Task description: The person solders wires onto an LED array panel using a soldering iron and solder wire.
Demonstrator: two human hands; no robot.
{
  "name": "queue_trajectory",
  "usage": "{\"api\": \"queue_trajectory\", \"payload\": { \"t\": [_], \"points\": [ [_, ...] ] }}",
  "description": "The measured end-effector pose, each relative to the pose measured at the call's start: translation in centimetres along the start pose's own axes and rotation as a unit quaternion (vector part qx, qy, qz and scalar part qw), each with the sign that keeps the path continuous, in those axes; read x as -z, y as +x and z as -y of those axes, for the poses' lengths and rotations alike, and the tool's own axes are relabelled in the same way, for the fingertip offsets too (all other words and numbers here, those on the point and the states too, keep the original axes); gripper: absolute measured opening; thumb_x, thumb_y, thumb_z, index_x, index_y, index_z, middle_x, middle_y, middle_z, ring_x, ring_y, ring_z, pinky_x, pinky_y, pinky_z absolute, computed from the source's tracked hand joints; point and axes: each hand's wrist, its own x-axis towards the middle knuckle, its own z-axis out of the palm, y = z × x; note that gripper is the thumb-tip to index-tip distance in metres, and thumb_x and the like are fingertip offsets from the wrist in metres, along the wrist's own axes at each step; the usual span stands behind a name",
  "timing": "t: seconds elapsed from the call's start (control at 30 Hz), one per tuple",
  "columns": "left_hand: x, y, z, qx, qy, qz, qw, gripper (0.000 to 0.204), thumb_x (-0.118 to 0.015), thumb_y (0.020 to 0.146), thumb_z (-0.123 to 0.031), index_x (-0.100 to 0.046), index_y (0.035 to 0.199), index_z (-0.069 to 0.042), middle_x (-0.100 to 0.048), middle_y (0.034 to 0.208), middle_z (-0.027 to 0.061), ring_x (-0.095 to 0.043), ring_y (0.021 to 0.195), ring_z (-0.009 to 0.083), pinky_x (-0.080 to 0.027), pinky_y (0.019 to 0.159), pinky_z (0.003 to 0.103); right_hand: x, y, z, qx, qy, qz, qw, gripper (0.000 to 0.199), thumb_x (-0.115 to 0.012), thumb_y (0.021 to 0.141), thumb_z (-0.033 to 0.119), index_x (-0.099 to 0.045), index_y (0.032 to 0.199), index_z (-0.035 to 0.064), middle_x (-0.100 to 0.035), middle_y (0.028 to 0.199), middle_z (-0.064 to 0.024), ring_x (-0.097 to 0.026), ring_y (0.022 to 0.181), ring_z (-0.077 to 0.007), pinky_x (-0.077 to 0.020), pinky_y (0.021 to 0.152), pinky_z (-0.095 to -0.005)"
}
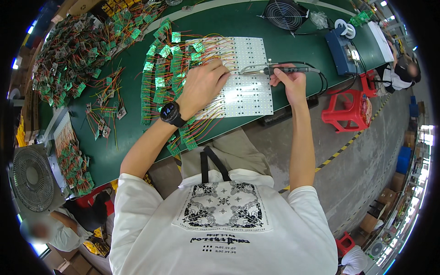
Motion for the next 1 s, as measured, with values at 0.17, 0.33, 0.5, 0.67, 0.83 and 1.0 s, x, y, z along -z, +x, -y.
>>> {"api": "queue_trajectory", "payload": {
  "t": [0.17, 0.33, 0.5, 0.67, 0.83, 1.0],
  "points": [
    [-0.02, -0.03, 0.02, -0.004, 0.0, 0.003, 1.0, 0.013, -0.063, 0.086, -0.016, -0.066, 0.086, -0.003, -0.059, 0.086, 0.01, -0.062, 0.071, 0.0308, -0.05, 0.061, 0.041, 0.26, -0.03, -0.03, -0.012, -0.015, 0.007, 1.0, 0.026, -0.064, 0.086, 0.003, -0.059, 0.108, -0.0098, -0.066, 0.088, -0.0152, -0.063, 0.065, -0.0193, -0.0483, 0.059, -0.029],
    [-0.15, 0.02, -0.01, -0.003, 0.001, 0.004, 1.0, 0.013, -0.063, 0.086, -0.016, -0.066, 0.085, -0.003, -0.059, 0.086, 0.0098, -0.062, 0.07, 0.0308, -0.05, 0.06, 0.041, 0.17, -0.09, 0.19, -0.014, -0.028, 0.003, 0.999, 0.026, -0.064, 0.086, 0.003, -0.059, 0.109, -0.0096, -0.066, 0.089, -0.015, -0.063, 0.065, -0.0192, -0.0481, 0.06, -0.0287],
    [-0.02, -0.08, 0.11, -0.004, 0.011, 0.004, 1.0, 0.013, -0.063, 0.086, -0.016, -0.066, 0.085, -0.004, -0.059, 0.085, 0.0096, -0.062, 0.069, 0.0308, -0.05, 0.06, 0.041, -0.14, -0.03, 0.19, -0.007, -0.029, 0.001, 1.0, 0.026, -0.064, 0.087, 0.004, -0.059, 0.109, -0.0093, -0.066, 0.09, -0.0146, -0.063, 0.065, -0.0187, -0.048, 0.06, -0.0287],
    [-0.16, -0.1, 0.15, -0.004, 0.015, 0.006, 1.0, 0.013, -0.063, 0.086, -0.016, -0.066, 0.084, -0.004, -0.06, 0.085, 0.0094, -0.062, 0.069, 0.0308, -0.05, 0.059, 0.041, -0.28, -0.13, 0.22, 0.004, -0.032, -0.006, 0.999, 0.022, -0.064, 0.088, 0.004, -0.061, 0.106, -0.0076, -0.066, 0.079, -0.0133, -0.064, 0.063, -0.0182, -0.0496, 0.059, -0.0262],
    [-0.33, -0.11, 0.15, -0.008, 0.011, -0.003, 1.0, 0.013, -0.063, 0.085, -0.016, -0.066, 0.084, -0.004, -0.06, 0.086, 0.009, -0.062, 0.069, 0.0302, -0.05, 0.059, 0.041, 0.24, -0.19, -0.08, -0.014, -0.015, -0.023, 1.0, 0.026, -0.063, 0.087, 0.005, -0.06, 0.108, -0.0088, -0.066, 0.081, -0.0144, -0.062, 0.063, -0.0187, -0.0466, 0.059, -0.0278],
    [-0.53, -0.07, 0.3, -0.012, 0.02, -0.007, 1.0, 0.013, -0.063, 0.085, -0.017, -0.066, 0.083, -0.004, -0.06, 0.085, 0.0088, -0.062, 0.069, 0.0299, -0.05, 0.058, 0.04, 0.24, 0.07, -0.24, -0.005, -0.007, -0.027, 1.0, 0.026, -0.064, 0.087, 0.006, -0.06, 0.108, -0.0085, -0.065, 0.079, -0.014, -0.061, 0.061, -0.0188, -0.0461, 0.058, -0.0275]
  ]
}}
